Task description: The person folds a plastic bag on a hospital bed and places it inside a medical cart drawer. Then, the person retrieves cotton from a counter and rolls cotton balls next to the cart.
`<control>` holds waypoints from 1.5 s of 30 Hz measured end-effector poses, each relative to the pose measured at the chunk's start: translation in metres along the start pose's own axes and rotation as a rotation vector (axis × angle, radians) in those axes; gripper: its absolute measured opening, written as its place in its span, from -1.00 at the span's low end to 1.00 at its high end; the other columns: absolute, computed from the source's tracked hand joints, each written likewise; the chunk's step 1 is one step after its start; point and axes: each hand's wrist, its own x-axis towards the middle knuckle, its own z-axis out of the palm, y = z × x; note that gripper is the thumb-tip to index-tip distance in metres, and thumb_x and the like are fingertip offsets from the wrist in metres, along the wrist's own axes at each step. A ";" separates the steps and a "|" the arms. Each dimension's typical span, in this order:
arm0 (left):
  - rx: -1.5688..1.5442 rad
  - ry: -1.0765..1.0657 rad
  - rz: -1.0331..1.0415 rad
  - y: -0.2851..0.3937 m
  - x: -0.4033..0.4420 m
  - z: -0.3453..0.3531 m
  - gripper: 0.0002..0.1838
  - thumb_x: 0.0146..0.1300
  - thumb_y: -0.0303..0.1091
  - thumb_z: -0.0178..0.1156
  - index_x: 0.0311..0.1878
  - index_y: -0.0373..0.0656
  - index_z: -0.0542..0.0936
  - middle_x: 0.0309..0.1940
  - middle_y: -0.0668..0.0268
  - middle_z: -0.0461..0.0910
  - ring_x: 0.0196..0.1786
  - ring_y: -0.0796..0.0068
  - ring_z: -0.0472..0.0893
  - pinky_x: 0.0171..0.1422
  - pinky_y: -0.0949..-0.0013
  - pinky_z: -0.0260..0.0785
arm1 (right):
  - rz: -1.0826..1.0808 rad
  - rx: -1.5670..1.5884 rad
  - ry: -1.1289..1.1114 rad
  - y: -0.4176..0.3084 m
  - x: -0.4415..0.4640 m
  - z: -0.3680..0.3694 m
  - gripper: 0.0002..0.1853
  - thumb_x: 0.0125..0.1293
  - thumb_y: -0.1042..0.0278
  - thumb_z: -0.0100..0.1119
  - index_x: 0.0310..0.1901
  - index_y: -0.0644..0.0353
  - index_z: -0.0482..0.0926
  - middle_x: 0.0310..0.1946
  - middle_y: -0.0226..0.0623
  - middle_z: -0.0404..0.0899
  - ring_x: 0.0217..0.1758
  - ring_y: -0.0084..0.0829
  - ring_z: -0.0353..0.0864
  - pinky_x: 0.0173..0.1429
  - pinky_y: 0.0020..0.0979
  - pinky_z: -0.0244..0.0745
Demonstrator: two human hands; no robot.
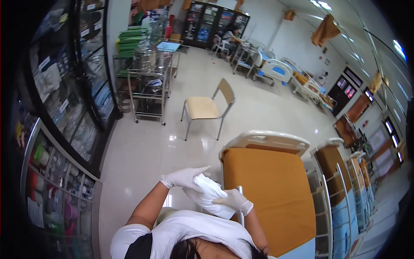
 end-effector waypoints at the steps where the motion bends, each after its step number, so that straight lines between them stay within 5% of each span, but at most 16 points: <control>1: 0.034 -0.024 -0.077 0.000 -0.006 -0.012 -0.16 -0.07 -0.25 0.46 0.32 -0.20 0.34 0.02 0.23 0.59 -0.01 0.44 0.55 0.15 0.50 0.36 | -0.010 -0.026 -0.009 -0.012 0.009 -0.002 -0.42 0.01 -0.06 0.39 -0.17 0.38 0.62 -0.36 -0.18 0.65 -0.34 -0.38 0.58 -0.17 -0.48 0.49; 7: -0.139 0.190 -0.148 -0.034 -0.025 -0.057 -0.29 0.00 -0.37 0.39 0.28 -0.19 0.40 -0.10 0.22 0.64 -0.13 0.51 0.59 0.06 0.54 0.41 | -0.291 -0.016 0.081 -0.048 0.067 -0.005 -0.40 0.03 -0.06 0.36 -0.11 0.39 0.60 -0.37 -0.16 0.65 -0.35 -0.36 0.55 -0.17 -0.44 0.48; 17: -0.571 0.459 -0.190 -0.089 -0.008 -0.100 -0.44 0.19 -0.35 0.25 0.28 -0.15 0.39 0.12 0.19 0.50 0.05 0.51 0.51 0.18 0.49 0.35 | -0.157 0.200 -0.024 -0.085 0.141 -0.046 -0.48 0.06 0.14 0.39 -0.09 0.44 0.57 -0.39 -0.18 0.64 -0.40 -0.46 0.56 -0.28 -0.52 0.49; 21: -1.179 0.781 -0.091 -0.158 0.012 -0.119 -0.42 0.25 -0.29 0.19 0.30 -0.27 0.31 0.14 0.10 0.44 0.12 0.45 0.46 0.22 0.45 0.32 | -0.069 0.564 0.125 -0.096 0.203 -0.067 -0.59 0.12 0.21 0.35 -0.16 0.44 0.59 -0.40 -0.21 0.64 -0.45 -0.52 0.53 -0.34 -0.56 0.47; 26: -1.066 0.618 -0.095 -0.125 0.076 -0.155 -0.36 0.27 -0.24 0.15 0.32 -0.37 0.22 0.16 0.03 0.40 0.21 0.40 0.40 0.30 0.37 0.25 | -0.219 0.823 0.201 -0.125 0.318 -0.063 -0.61 0.15 0.27 0.33 -0.15 0.48 0.56 -0.42 -0.20 0.62 -0.44 -0.51 0.55 -0.35 -0.56 0.49; 32: -0.762 0.958 -0.403 -0.130 0.145 -0.211 -0.47 0.25 -0.32 0.13 0.21 -0.47 0.34 0.02 0.02 0.51 0.04 0.30 0.54 0.14 0.37 0.39 | -0.078 0.959 0.056 -0.163 0.380 -0.058 -0.57 0.20 0.32 0.28 0.01 0.46 0.50 -0.21 -0.12 0.61 -0.26 -0.47 0.57 -0.15 -0.53 0.51; 36: -0.755 1.053 -0.488 -0.150 0.169 -0.250 -0.52 0.24 -0.33 0.14 0.13 -0.49 0.41 -0.09 0.04 0.57 -0.12 0.33 0.59 -0.02 0.38 0.46 | -0.336 0.828 0.234 -0.148 0.426 -0.082 -0.46 0.20 0.40 0.24 0.20 0.41 0.36 0.08 -0.04 0.48 0.05 -0.36 0.51 0.14 -0.46 0.42; 39: -0.540 0.985 -0.601 -0.184 0.190 -0.282 -0.55 0.25 -0.28 0.12 0.03 -0.52 0.48 -0.19 0.05 0.61 -0.23 0.38 0.60 -0.14 0.40 0.47 | -0.553 0.629 0.472 -0.132 0.473 -0.109 -0.33 0.17 0.44 0.26 0.31 0.34 0.23 0.24 -0.07 0.35 0.26 -0.28 0.38 0.31 -0.39 0.27; 41: -0.284 0.508 -0.694 -0.208 0.212 -0.305 -0.55 0.22 -0.21 0.14 0.01 -0.42 0.53 -0.17 0.11 0.62 -0.21 0.39 0.58 -0.06 0.38 0.44 | -0.715 0.510 0.657 -0.157 0.480 -0.152 -0.25 0.07 0.47 0.33 0.31 0.31 0.24 0.27 -0.07 0.33 0.29 -0.24 0.36 0.32 -0.38 0.26; 43: 0.017 0.179 -0.632 -0.208 0.247 -0.331 -0.57 0.24 -0.15 0.07 -0.08 -0.39 0.58 -0.31 0.10 0.65 -0.38 0.31 0.54 -0.19 0.31 0.42 | -0.743 0.454 0.618 -0.170 0.500 -0.186 -0.24 0.05 0.47 0.34 0.32 0.29 0.24 0.25 -0.07 0.35 0.27 -0.24 0.38 0.30 -0.38 0.28; 45: 0.003 0.198 -0.505 -0.227 0.285 -0.349 -0.57 0.23 -0.15 0.06 -0.08 -0.37 0.58 -0.31 0.10 0.65 -0.38 0.29 0.53 -0.19 0.29 0.41 | -0.788 0.349 0.547 -0.186 0.526 -0.222 -0.21 0.01 0.48 0.36 0.32 0.26 0.25 0.21 -0.06 0.40 0.23 -0.23 0.43 0.26 -0.39 0.33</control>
